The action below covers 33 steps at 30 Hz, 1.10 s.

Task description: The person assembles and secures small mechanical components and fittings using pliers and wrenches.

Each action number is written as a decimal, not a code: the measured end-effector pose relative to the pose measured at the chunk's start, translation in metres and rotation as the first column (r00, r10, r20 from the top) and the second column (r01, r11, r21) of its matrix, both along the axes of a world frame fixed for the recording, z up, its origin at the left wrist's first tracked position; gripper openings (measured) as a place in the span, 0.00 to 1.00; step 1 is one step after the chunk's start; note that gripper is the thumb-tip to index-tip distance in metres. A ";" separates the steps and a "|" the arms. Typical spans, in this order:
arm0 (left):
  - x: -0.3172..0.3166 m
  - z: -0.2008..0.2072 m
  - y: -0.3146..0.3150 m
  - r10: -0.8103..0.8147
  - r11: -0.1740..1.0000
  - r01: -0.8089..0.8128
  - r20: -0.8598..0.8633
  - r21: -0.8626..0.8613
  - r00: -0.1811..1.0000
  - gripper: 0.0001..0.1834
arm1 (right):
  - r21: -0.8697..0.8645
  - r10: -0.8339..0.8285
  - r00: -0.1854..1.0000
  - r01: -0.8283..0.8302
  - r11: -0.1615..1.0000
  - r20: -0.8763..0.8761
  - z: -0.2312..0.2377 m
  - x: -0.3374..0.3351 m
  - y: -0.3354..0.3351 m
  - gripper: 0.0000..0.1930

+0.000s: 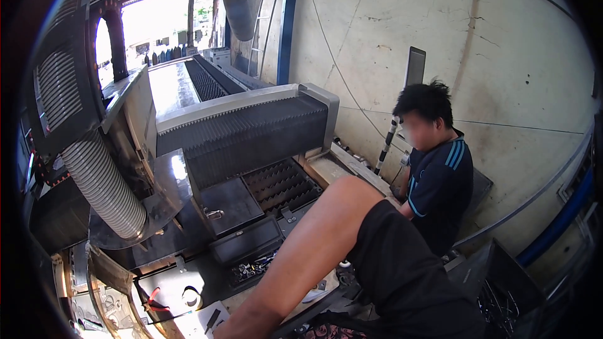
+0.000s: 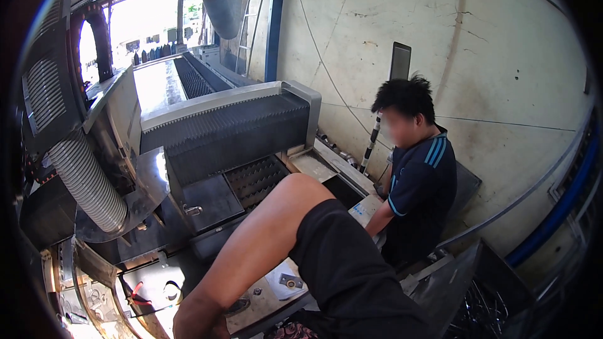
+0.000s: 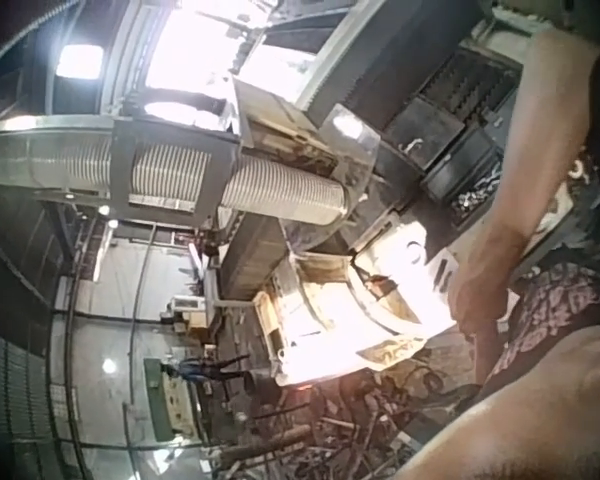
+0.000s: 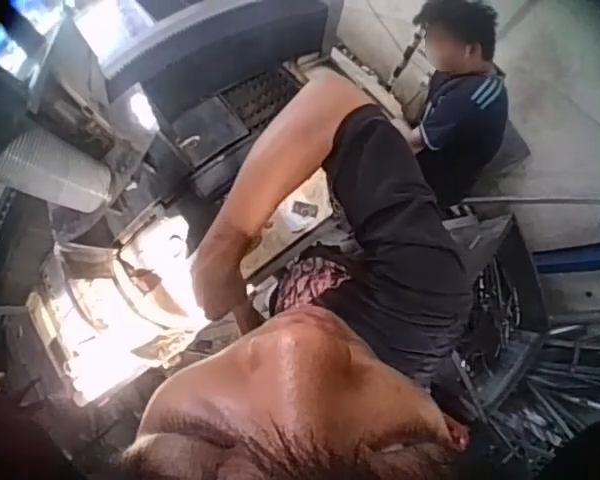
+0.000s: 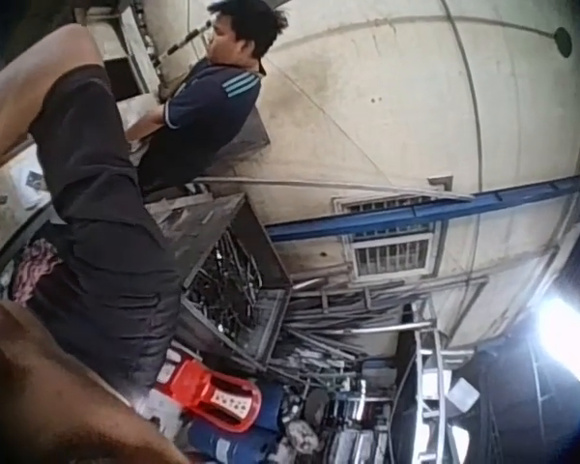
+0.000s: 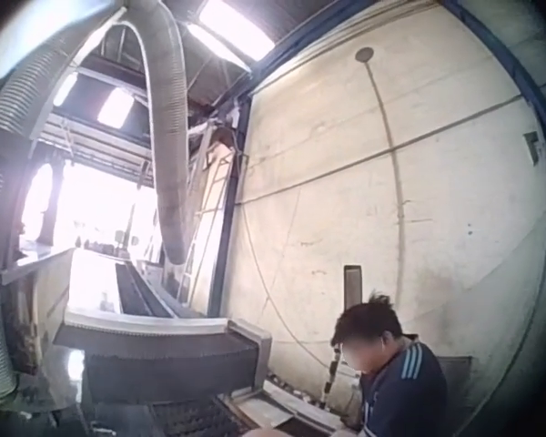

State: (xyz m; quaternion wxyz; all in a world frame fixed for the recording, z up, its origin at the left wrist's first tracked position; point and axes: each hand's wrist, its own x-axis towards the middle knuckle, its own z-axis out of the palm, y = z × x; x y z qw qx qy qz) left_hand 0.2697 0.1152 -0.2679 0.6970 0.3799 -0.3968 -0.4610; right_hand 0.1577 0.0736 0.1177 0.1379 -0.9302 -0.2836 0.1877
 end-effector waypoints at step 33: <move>-0.067 0.168 -0.108 -0.082 0.981 0.172 -0.625 0.086 0.777 0.11 | 0.822 -0.267 0.938 -0.032 0.569 0.221 -0.149 0.069 0.016 0.09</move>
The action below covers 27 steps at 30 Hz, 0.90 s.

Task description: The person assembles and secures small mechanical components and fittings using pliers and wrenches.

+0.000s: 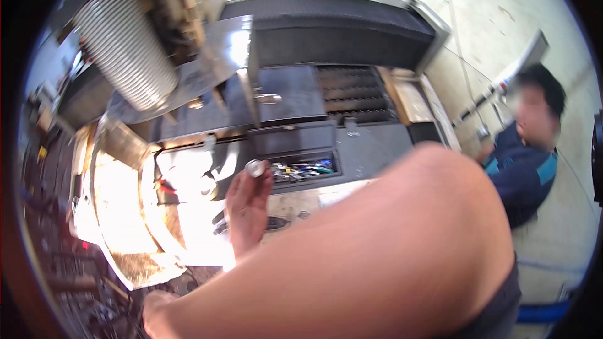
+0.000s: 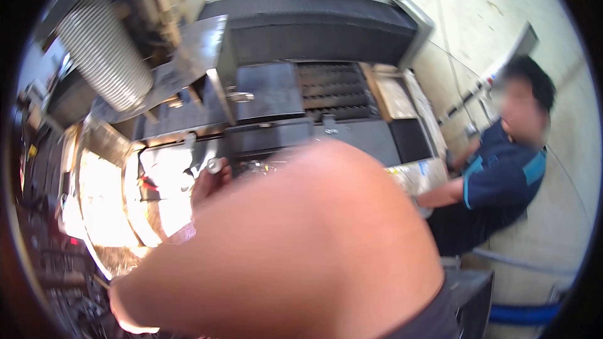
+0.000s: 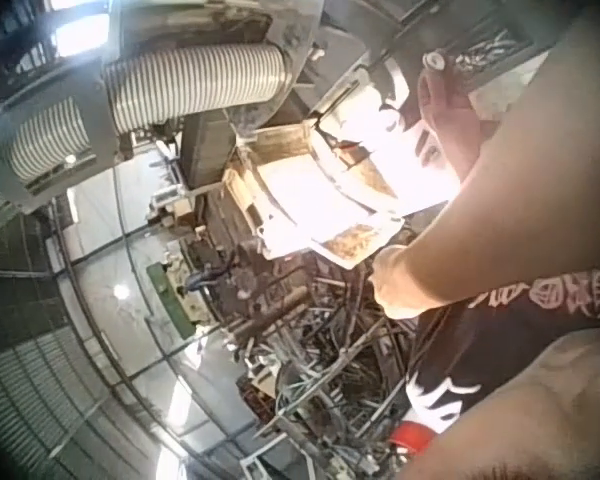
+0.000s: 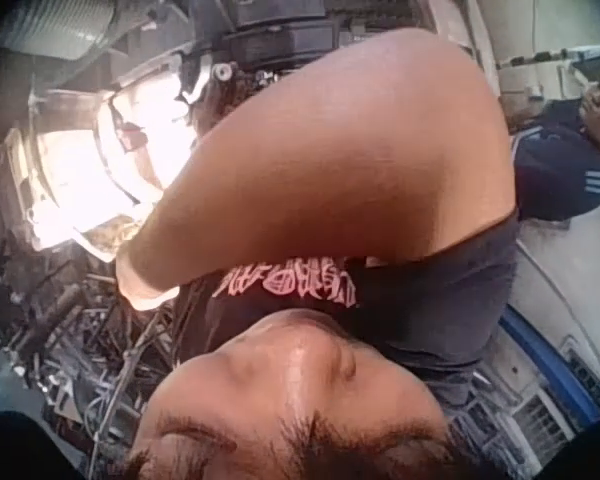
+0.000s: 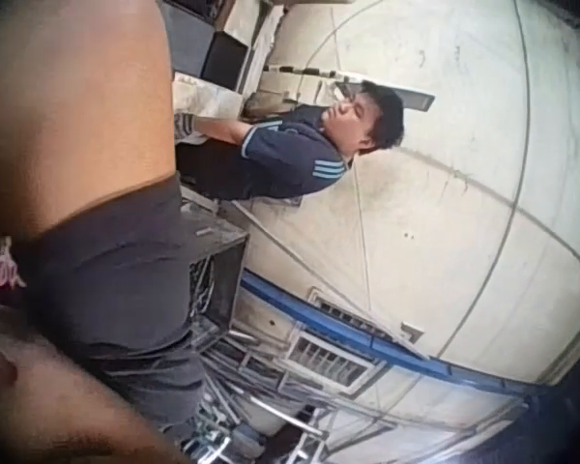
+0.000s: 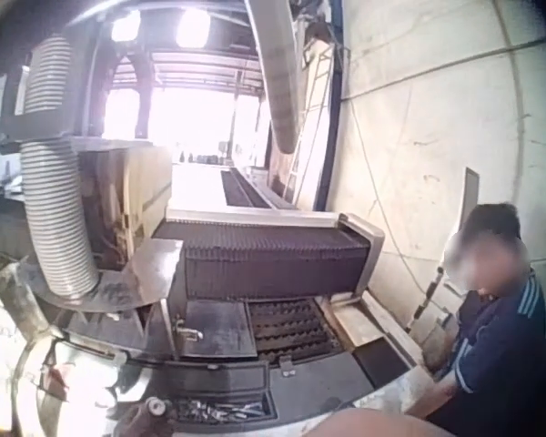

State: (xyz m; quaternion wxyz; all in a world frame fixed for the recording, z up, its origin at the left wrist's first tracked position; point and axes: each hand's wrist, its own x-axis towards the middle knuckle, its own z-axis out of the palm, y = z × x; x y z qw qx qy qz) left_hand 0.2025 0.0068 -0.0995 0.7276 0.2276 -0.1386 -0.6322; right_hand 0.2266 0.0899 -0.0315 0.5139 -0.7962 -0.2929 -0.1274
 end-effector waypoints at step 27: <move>-0.034 0.093 0.009 0.317 0.910 -0.136 0.446 -0.391 0.837 0.07 | 0.766 -0.721 0.627 0.606 0.214 -0.295 0.032 -0.220 -0.114 0.19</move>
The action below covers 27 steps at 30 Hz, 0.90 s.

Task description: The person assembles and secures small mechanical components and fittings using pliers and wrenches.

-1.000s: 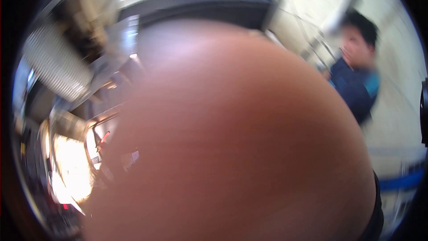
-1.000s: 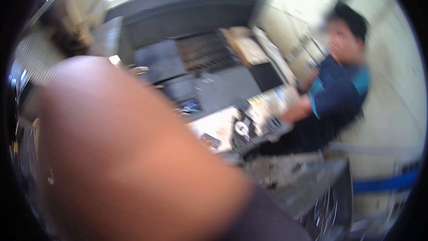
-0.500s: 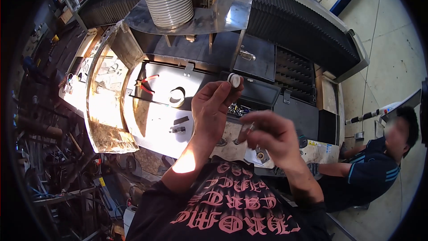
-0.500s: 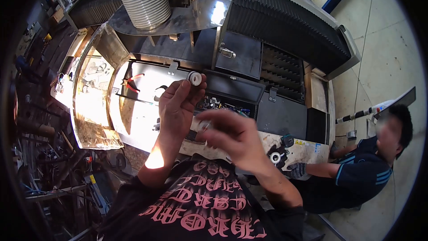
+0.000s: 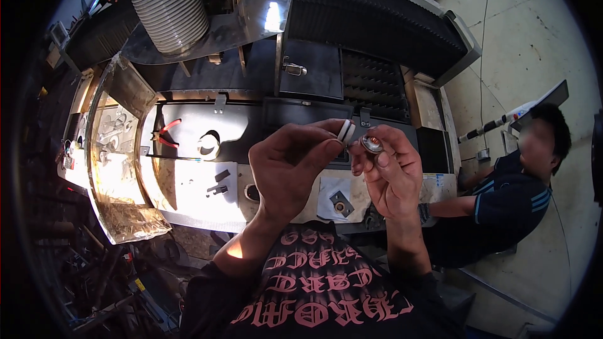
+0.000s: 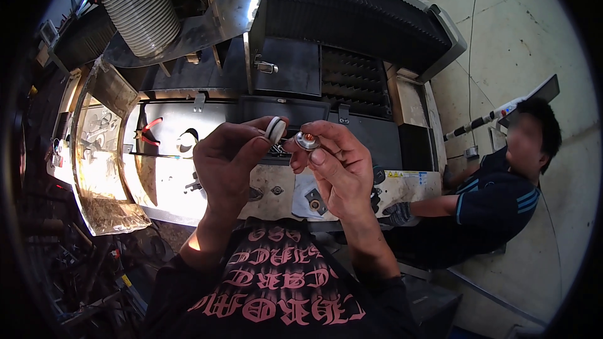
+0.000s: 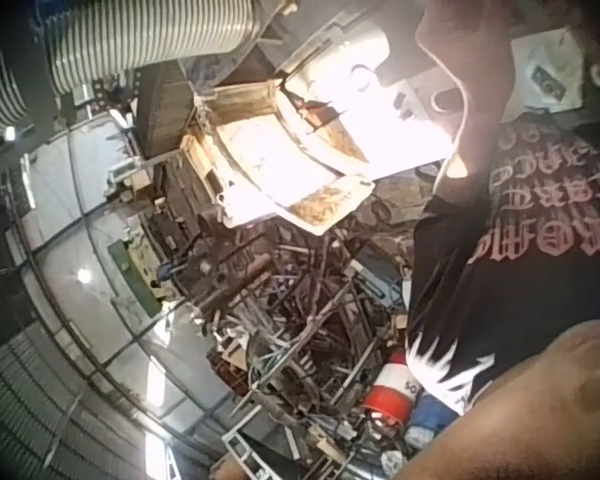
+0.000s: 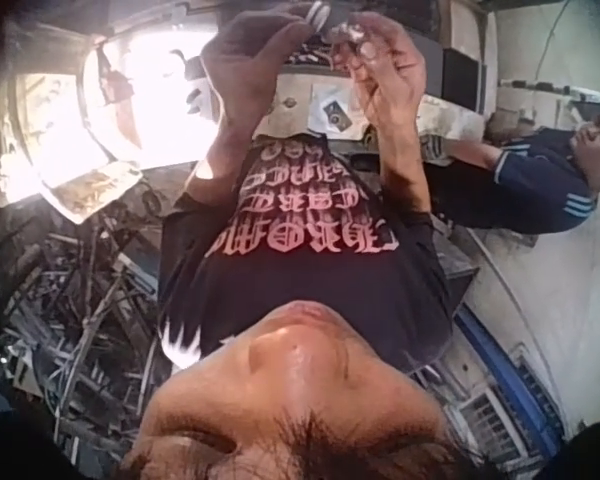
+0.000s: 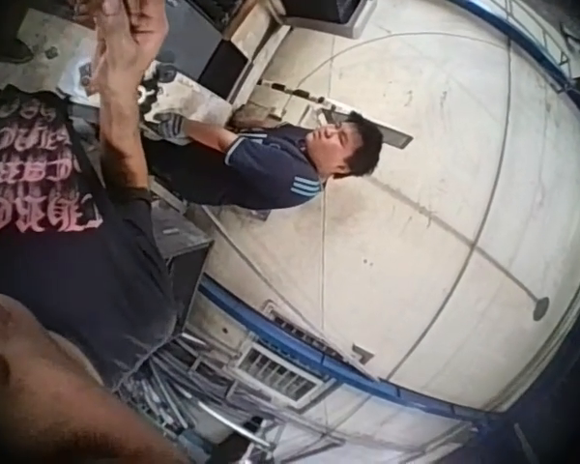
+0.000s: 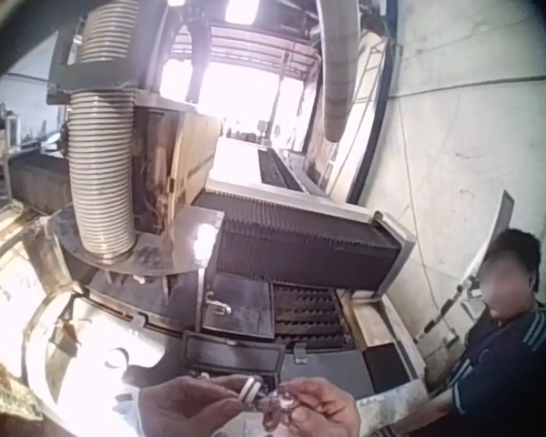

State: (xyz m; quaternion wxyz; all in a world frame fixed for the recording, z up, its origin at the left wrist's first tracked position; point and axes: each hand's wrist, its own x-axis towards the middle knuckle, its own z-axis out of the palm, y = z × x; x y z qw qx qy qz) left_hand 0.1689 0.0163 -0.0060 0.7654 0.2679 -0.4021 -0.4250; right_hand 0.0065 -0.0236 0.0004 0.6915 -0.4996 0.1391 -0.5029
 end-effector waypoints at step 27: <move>-0.029 0.013 -0.011 0.021 0.989 -0.009 -0.082 0.145 0.996 0.08 | -0.581 -0.389 0.911 0.245 0.776 -0.135 0.021 -0.010 -0.007 0.25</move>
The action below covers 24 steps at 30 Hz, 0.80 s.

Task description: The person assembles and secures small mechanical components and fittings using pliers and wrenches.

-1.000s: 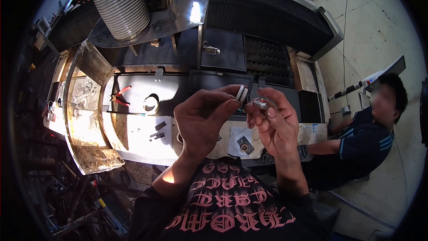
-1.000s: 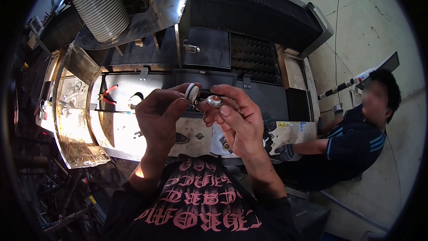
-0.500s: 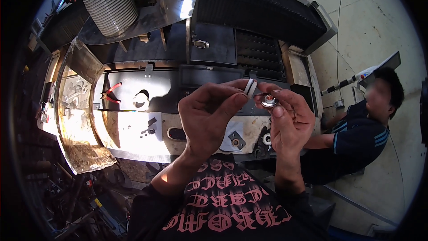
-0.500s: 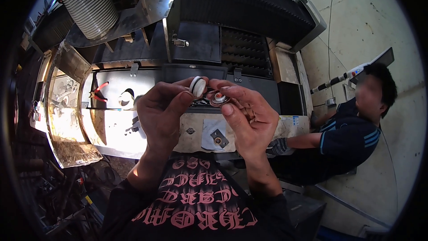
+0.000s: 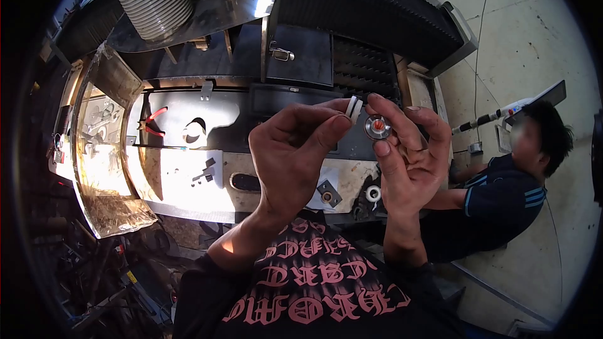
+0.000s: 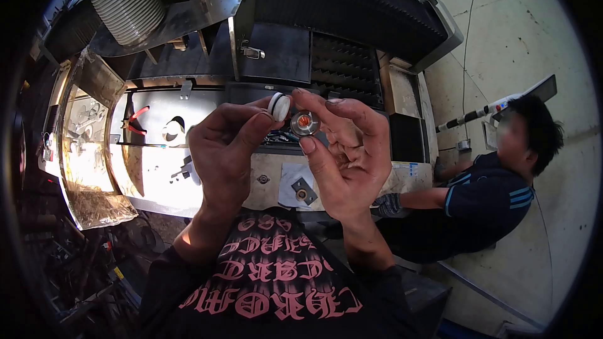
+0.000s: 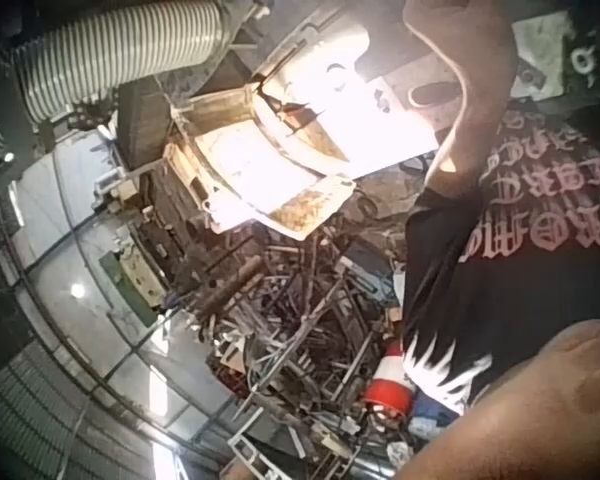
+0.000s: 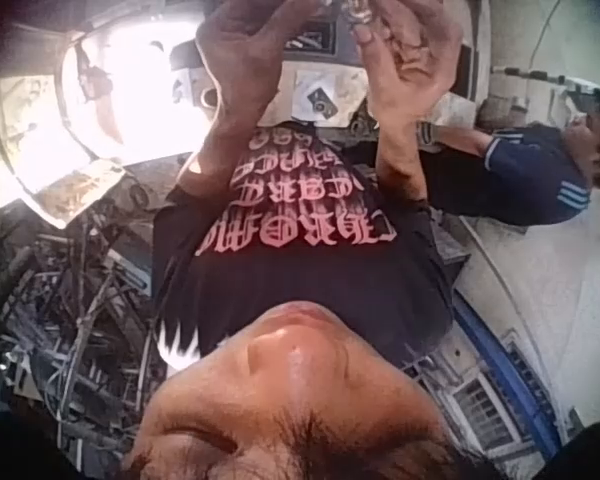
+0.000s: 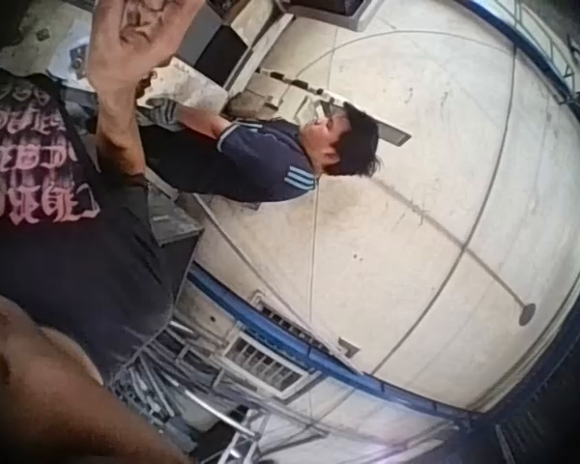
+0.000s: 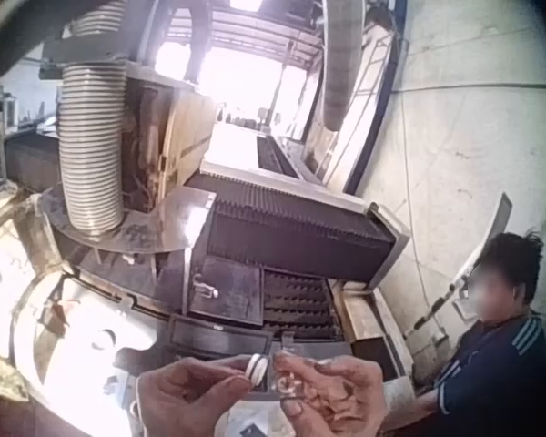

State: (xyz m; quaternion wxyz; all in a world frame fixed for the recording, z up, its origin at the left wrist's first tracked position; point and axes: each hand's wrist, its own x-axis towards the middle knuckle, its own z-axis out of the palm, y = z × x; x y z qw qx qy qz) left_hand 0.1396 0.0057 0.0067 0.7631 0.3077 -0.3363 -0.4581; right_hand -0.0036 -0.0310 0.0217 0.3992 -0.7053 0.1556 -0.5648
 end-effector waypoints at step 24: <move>-0.001 0.015 0.017 -0.016 0.984 0.025 -0.049 0.179 0.999 0.07 | -0.524 -0.219 0.946 0.064 0.850 -0.240 -0.017 0.000 -0.014 0.34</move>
